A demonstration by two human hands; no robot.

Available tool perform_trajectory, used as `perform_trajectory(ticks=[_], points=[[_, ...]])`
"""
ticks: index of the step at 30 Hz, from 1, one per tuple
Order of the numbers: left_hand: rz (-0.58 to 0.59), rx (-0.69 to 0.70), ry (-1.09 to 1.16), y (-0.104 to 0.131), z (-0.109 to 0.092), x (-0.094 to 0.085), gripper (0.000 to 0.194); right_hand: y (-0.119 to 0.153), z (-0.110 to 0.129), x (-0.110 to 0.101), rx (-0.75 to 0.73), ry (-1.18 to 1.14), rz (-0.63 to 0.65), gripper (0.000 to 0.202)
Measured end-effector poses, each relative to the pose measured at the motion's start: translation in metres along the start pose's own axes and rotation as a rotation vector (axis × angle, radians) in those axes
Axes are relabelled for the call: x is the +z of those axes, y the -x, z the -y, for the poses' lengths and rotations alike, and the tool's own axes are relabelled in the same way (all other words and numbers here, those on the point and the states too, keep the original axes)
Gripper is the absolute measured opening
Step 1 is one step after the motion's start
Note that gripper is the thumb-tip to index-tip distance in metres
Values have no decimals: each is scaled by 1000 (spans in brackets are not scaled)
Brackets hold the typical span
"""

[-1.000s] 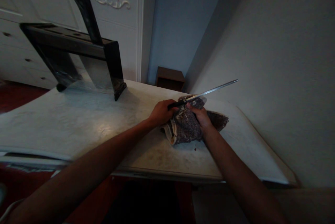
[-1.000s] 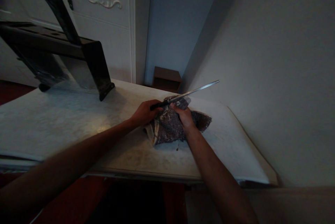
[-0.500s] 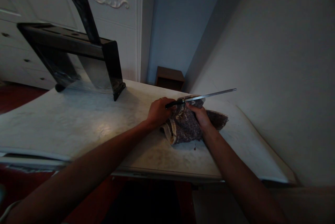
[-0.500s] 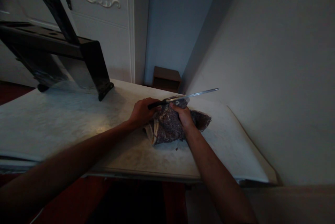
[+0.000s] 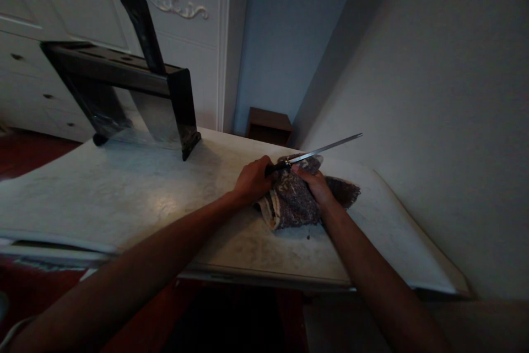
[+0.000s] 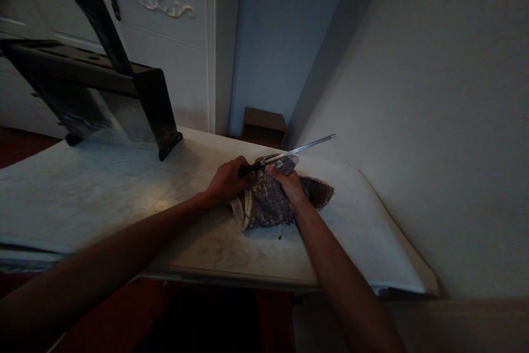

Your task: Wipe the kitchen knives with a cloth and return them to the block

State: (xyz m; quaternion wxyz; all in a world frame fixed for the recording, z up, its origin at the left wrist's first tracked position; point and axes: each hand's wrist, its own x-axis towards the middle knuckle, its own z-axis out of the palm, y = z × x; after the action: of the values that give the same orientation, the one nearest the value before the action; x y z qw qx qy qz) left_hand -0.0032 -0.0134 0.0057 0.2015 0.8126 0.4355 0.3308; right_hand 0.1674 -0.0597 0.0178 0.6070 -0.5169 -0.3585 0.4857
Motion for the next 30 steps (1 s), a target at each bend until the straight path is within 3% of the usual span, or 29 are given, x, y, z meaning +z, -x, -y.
perform_trajectory(ticks=[13, 24, 30], points=[[-26, -25, 65, -3, 2, 3, 17, -2, -1, 0, -74, 181, -132, 34], [-4, 80, 231, -1, -2, 3, 23, -2, 0, 0, -7, 54, -145, 35], [6, 57, 358, -1, -6, 2, 23, -2, 0, 0, -18, 49, -145, 38]])
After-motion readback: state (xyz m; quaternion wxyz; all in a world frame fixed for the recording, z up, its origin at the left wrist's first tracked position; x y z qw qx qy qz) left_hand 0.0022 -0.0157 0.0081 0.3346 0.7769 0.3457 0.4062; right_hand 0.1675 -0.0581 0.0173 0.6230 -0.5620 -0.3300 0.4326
